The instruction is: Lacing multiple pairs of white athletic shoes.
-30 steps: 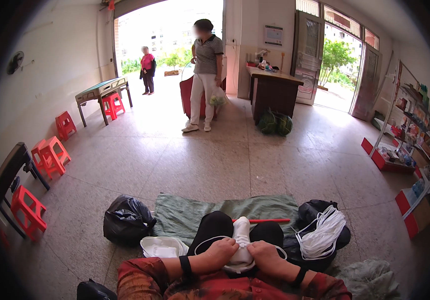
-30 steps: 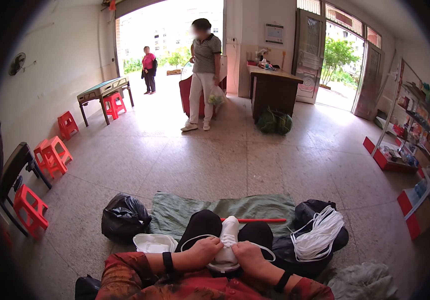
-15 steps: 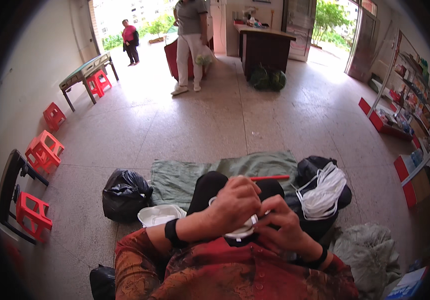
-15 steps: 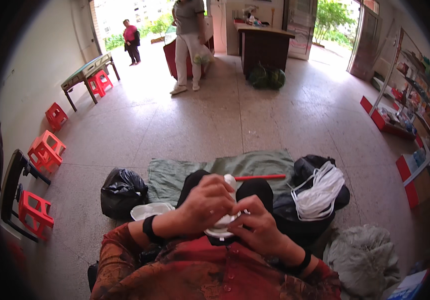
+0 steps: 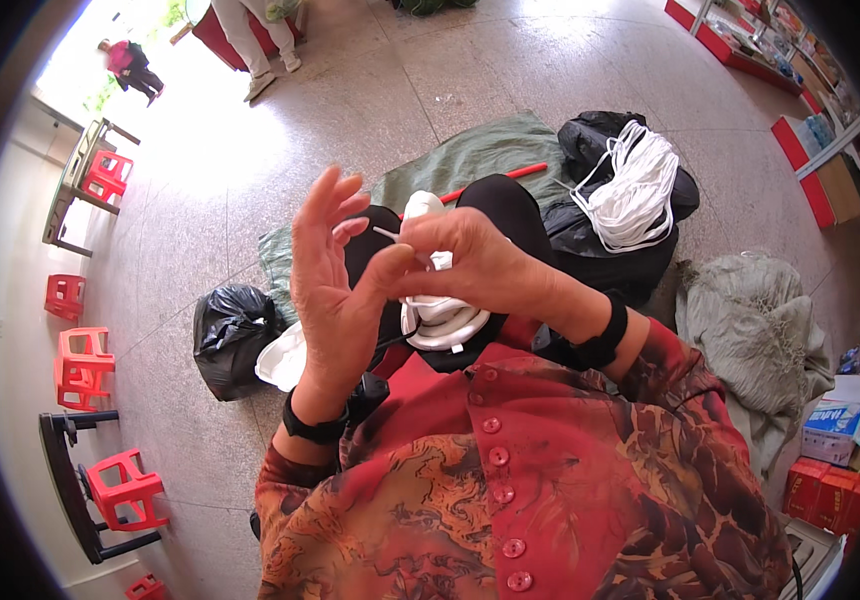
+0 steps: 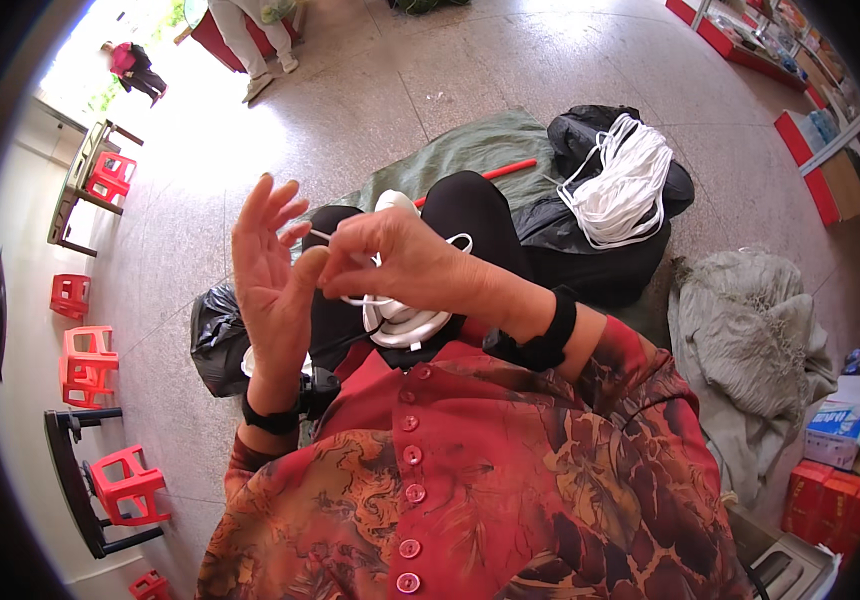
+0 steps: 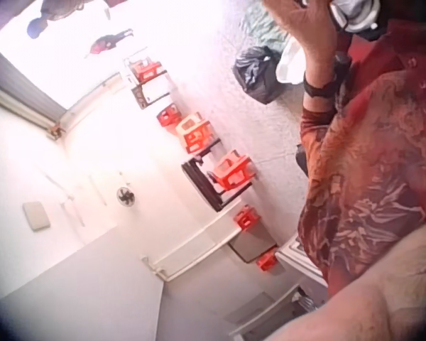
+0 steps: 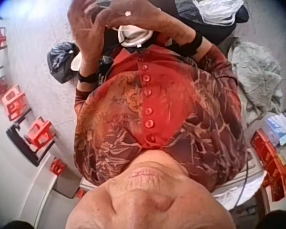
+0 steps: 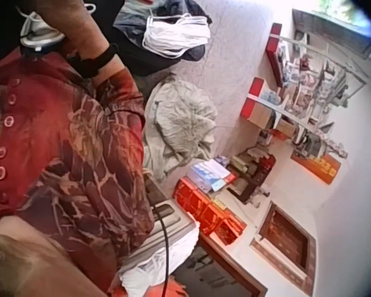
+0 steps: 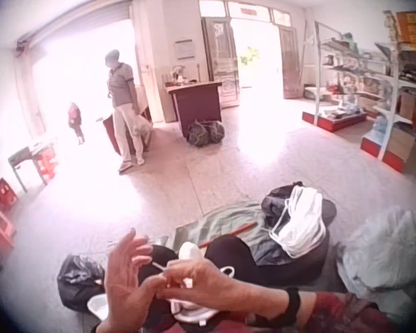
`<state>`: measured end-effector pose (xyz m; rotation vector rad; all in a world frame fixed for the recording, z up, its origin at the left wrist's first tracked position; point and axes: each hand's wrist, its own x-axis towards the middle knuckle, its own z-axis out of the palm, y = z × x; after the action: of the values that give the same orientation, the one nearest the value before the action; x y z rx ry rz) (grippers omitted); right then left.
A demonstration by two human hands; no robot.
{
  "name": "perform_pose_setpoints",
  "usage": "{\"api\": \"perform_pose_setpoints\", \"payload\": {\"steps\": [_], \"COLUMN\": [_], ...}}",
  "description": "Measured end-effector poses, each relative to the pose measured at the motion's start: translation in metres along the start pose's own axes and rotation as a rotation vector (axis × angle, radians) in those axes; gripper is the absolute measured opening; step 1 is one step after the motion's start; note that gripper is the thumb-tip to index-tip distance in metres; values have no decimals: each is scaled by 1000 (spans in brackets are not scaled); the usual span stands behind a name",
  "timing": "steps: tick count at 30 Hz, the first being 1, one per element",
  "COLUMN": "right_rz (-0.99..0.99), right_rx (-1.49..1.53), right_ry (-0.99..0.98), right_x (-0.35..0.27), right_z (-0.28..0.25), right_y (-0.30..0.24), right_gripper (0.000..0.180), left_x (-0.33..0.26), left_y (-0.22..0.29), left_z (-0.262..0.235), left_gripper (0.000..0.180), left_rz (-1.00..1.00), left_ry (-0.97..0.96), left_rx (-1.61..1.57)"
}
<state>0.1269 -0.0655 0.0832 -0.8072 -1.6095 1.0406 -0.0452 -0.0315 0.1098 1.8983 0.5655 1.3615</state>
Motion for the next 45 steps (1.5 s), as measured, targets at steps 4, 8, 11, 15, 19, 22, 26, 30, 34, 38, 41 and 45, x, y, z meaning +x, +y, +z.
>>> {"api": "perform_pose_setpoints", "payload": {"steps": [4,8,11,15,19,22,26,30,34,38,41,45], "right_rz": [189,270,85,220,239,289,-44,-200,165,106,130,219], "right_rx": [164,-137,50,-78,-184,-170,-511,-158,-655,-549,-637,-861], "right_ry": [191,297,464,401,341,366,464,716,558,88,-67,-220], "right_x": [6,-9,-53,-71,-79,-87,-96,-129,-144,-110,-82,-61], "right_z": [0,-20,-49,-44,-42,-51,-82,-132,-104,-30,14,31], "right_y": [7,-38,-85,-82,-55,-49,-75,-117,-75,-16,11,35], "right_gripper": [17,32,42,42,44,44,34,30,23,15,35,34], "left_x": [-21,-24,-23,-27,-34,-32,-26,-31,-26,-4,10,18], "left_y": [-21,-11,-7,-58,-99,-109,-108,-110,-112,-109,-106,-105], "left_z": [8,-21,-42,-13,-3,-5,-12,-2,10,19,26,31], "left_gripper": [26,29,29,11,9,18,22,17,7,19,16,14], "left_rz": [-579,-1039,-924,-558,-659,-649,-1204,-1074,-637,-638,-655,-473], "left_ry": [-237,-516,-500,-420,-491,-490,-462,-461,-419,-697,-853,-906], "left_rx": [-437,-1026,-906,172,259,196,-61,110,104,127,207,182]}}
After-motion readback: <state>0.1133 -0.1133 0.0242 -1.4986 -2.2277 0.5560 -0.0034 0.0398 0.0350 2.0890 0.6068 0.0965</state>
